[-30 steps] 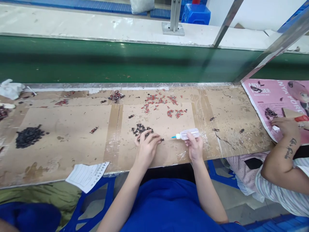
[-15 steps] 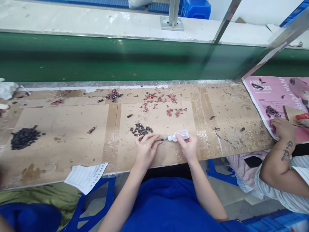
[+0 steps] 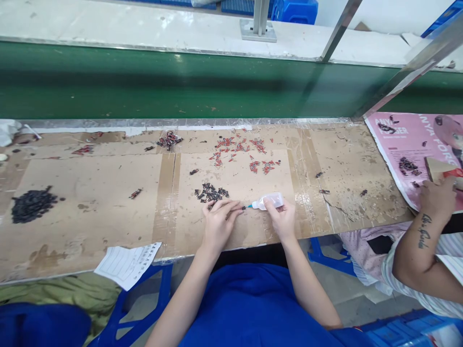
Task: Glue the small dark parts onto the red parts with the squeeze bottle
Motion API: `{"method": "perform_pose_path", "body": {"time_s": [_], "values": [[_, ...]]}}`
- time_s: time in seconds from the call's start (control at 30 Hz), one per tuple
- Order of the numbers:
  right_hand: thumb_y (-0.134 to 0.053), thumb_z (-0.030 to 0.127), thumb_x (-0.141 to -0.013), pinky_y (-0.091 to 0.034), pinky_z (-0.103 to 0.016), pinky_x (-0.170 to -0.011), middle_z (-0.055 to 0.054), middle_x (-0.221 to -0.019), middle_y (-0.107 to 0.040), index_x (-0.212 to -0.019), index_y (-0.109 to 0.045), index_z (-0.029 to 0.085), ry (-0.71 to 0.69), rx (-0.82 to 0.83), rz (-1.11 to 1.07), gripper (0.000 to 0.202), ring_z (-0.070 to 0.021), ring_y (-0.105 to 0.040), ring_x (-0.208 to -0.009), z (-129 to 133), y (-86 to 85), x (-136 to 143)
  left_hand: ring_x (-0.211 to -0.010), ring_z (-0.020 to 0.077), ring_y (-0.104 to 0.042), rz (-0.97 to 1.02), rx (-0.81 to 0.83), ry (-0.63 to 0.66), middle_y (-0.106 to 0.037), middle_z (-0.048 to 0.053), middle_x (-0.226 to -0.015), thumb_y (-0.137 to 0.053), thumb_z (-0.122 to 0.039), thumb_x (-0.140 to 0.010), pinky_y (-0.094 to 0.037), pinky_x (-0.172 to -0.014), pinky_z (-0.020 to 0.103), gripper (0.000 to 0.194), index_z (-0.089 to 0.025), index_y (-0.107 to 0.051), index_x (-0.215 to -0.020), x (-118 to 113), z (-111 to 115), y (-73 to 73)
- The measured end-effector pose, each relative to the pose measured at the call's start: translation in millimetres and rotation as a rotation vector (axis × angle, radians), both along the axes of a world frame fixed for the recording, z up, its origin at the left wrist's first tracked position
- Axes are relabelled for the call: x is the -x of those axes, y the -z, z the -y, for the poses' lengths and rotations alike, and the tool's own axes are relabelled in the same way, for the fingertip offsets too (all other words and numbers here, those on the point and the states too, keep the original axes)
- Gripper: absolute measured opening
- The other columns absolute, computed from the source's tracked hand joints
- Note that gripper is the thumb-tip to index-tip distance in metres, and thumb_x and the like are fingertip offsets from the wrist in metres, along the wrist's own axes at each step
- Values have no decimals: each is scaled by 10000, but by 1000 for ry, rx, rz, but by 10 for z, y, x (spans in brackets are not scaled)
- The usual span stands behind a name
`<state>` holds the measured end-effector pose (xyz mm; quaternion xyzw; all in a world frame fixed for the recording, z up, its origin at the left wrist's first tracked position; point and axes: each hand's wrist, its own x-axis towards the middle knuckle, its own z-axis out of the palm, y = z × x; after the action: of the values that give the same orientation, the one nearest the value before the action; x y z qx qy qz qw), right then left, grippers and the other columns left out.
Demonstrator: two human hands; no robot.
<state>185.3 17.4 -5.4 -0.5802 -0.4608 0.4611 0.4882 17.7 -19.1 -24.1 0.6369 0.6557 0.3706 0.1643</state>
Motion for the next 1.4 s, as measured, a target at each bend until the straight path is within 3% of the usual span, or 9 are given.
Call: {"method": "perform_pose_path", "body": {"time_s": [0.13,0.4,0.67,0.83,0.93,1.03,1.17,1.3,1.4], "values": [[-698,392,-686,-509,-292,-576,-18,-603,-666,-633,-645,176,33,14,-25,228,-166,-604,-567,0,-9,-3,-930,233,-683,9,18,-7,-781,12,-839,-659,-236,-844,-311,-953,458,100,-269,-706,-926,-1,0,4],[-705,392,-690,-524,-305,-611,-45,-675,-704,-672,-669,175,-37,8,-23,220,-192,-642,-642,2,11,0,-932,221,-684,-20,7,-12,-782,6,-838,-664,-216,-842,-296,-961,430,113,-260,-704,-938,-16,10,-9],[-684,394,-691,-516,-304,-618,-30,-644,-686,-655,-646,179,3,6,-18,221,-183,-621,-626,-14,0,-5,-892,220,-676,-31,-2,-41,-777,20,-848,-630,-236,-856,-291,-966,438,104,-274,-726,-843,-55,13,11],[-687,463,-690,-514,-308,-601,-35,-656,-683,-701,-646,172,13,43,-5,294,-183,-620,-601,-36,20,-47,-916,235,-650,1,5,-22,-772,27,-834,-615,-226,-858,-296,-956,454,144,-265,-708,-961,-48,3,34],[-728,498,-665,-501,-312,-596,-26,-682,-675,-992,-661,166,-7,52,166,471,-189,-614,-591,-82,-21,-122,-922,246,-622,-29,6,-1,-764,38,-847,-612,-225,-862,-310,-923,449,153,-262,-705,-977,-29,0,40],[-685,524,-742,-488,-380,-714,-47,-705,-656,-1174,-630,188,30,-14,531,551,-229,-613,-664,-213,-145,-220,-920,255,-600,-71,-21,12,-752,52,-850,-596,-228,-877,-332,-873,433,142,-264,-717,-941,11,13,33],[-584,394,-870,-417,-457,-887,-168,-996,-661,-1030,-718,164,44,-184,925,311,-315,-572,-982,-608,-283,-287,-908,253,-594,-78,-62,11,-730,51,-830,-564,-241,-897,-364,-840,421,162,-263,-723,-880,82,53,-4],[-617,236,-860,-393,-430,-915,-111,-890,-713,-866,-740,170,-193,-160,994,139,-261,-599,-900,-1053,-226,-224,-913,242,-607,23,-69,36,-724,60,-866,-541,-273,-907,-427,-828,406,183,-243,-716,-862,122,83,-37],[-653,205,-835,-415,-394,-860,-92,-839,-723,-802,-735,183,-266,-109,1038,91,-244,-605,-846,-1211,-135,-151,-898,227,-625,125,-52,73,-727,60,-886,-527,-286,-912,-465,-843,402,198,-239,-719,-898,123,97,-40]]}}
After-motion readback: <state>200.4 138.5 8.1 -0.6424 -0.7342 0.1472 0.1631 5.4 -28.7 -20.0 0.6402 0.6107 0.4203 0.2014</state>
